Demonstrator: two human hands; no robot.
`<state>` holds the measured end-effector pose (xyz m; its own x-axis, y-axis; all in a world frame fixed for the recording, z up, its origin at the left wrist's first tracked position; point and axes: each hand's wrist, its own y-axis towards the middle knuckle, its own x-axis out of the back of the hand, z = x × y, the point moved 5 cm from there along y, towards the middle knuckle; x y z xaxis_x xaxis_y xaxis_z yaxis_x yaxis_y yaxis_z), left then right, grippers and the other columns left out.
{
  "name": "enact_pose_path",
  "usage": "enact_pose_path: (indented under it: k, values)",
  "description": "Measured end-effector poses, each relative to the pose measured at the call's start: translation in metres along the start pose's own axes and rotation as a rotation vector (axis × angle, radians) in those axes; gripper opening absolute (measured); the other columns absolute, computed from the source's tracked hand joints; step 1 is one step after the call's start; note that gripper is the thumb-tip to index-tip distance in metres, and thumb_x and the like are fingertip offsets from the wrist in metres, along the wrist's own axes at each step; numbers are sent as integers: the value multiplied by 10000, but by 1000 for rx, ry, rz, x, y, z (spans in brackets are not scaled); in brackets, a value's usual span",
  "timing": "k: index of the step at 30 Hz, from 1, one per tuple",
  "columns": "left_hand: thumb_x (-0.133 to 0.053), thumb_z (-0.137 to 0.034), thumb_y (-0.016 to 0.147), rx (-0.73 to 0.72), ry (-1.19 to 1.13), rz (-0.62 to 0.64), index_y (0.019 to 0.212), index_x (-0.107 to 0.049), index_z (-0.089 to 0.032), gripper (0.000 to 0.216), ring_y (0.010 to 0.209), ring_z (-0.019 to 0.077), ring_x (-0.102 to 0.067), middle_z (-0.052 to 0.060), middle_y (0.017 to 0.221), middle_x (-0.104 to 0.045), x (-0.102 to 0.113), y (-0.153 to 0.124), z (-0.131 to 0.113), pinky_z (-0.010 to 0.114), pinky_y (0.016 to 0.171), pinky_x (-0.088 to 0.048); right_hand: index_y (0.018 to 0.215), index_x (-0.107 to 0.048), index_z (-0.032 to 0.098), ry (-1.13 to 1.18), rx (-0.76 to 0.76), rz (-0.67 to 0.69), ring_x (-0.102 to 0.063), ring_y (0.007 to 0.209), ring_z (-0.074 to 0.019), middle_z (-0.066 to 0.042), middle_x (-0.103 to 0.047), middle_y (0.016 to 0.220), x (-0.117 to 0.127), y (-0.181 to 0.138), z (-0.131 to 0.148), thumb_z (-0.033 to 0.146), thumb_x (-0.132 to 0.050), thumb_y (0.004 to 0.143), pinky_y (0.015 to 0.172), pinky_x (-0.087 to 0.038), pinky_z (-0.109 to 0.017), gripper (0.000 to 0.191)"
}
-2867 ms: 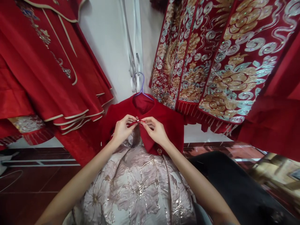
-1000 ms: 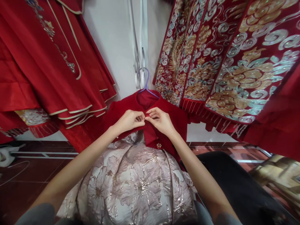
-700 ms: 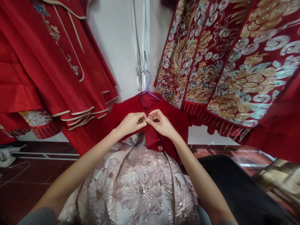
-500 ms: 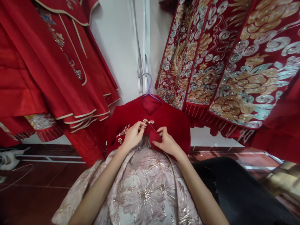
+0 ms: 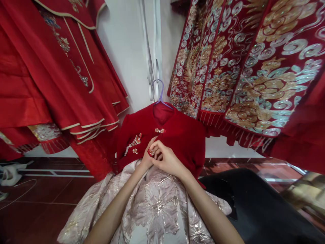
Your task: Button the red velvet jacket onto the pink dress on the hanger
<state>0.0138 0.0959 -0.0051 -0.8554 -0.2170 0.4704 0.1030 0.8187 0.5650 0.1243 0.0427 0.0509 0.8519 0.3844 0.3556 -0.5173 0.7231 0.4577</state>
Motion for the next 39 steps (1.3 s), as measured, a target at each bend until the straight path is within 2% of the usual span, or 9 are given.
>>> enact_pose_path:
  k: [3,6,11,13,18,22,31,35,39]
  values:
    - [-499,-125,803,8,-15,-63,1202,-540,-260,423,1113,219,-551,68,1216,-578,2,-13,1,397,970,-458,1001,-551,241,23,-15,4,-592,764,-125,0,-589,883,-7,3,-12,210,-626,788,664,-521,-248,229]
    - [-577,-170,777,21,169,-184,1014,-610,-230,247,1036,245,-544,74,1074,-588,13,-23,-5,417,925,-445,983,-581,233,51,-35,-18,-606,791,-130,-5,-612,876,-5,4,-21,210,-619,798,698,-532,-259,190]
    - [-543,-240,839,105,322,-628,1072,-548,-216,235,1125,259,-488,101,1127,-541,50,-28,-8,450,999,-363,980,-604,222,70,-82,-82,-613,744,-129,-7,-625,843,-4,6,-27,265,-665,776,666,-537,-256,217]
    - [-525,-236,849,140,301,-712,1115,-506,-206,269,1125,251,-495,114,1152,-538,58,-26,-1,446,998,-369,967,-609,217,82,-102,-113,-613,709,-126,-5,-623,818,-4,7,-28,314,-668,782,639,-536,-251,217]
    - [-543,-200,820,152,174,-664,1087,-500,-196,270,1023,200,-572,89,1077,-593,57,-22,23,395,963,-421,945,-624,205,110,-97,-137,-614,685,-123,-11,-630,792,-5,7,-31,374,-615,833,621,-535,-239,203]
    - [-548,-198,815,129,43,-659,1066,-545,-184,251,991,175,-598,80,1070,-632,57,-21,28,362,945,-446,1018,-637,209,97,-64,-163,-633,744,-131,-17,-644,822,-4,16,-40,365,-621,832,659,-546,-238,243]
    - [-606,-182,765,124,-215,-705,995,-641,-139,237,905,175,-639,94,1000,-686,58,-13,34,341,892,-494,968,-658,174,-139,53,-150,-645,730,-117,-19,-674,811,-16,85,-53,225,-593,838,656,-527,-209,154]
    - [-627,-222,764,139,-283,-727,950,-651,-131,208,878,174,-644,96,959,-689,58,-12,36,340,877,-505,981,-663,183,-211,94,-151,-648,746,-125,-31,-686,875,-19,87,-57,199,-566,853,664,-529,-218,161]
    - [-654,-248,749,144,-293,-716,925,-653,-131,211,853,172,-649,89,926,-692,57,-9,35,336,862,-512,979,-680,194,-307,127,-188,-651,764,-135,-30,-699,884,-17,83,-57,168,-571,850,764,-522,-257,171]
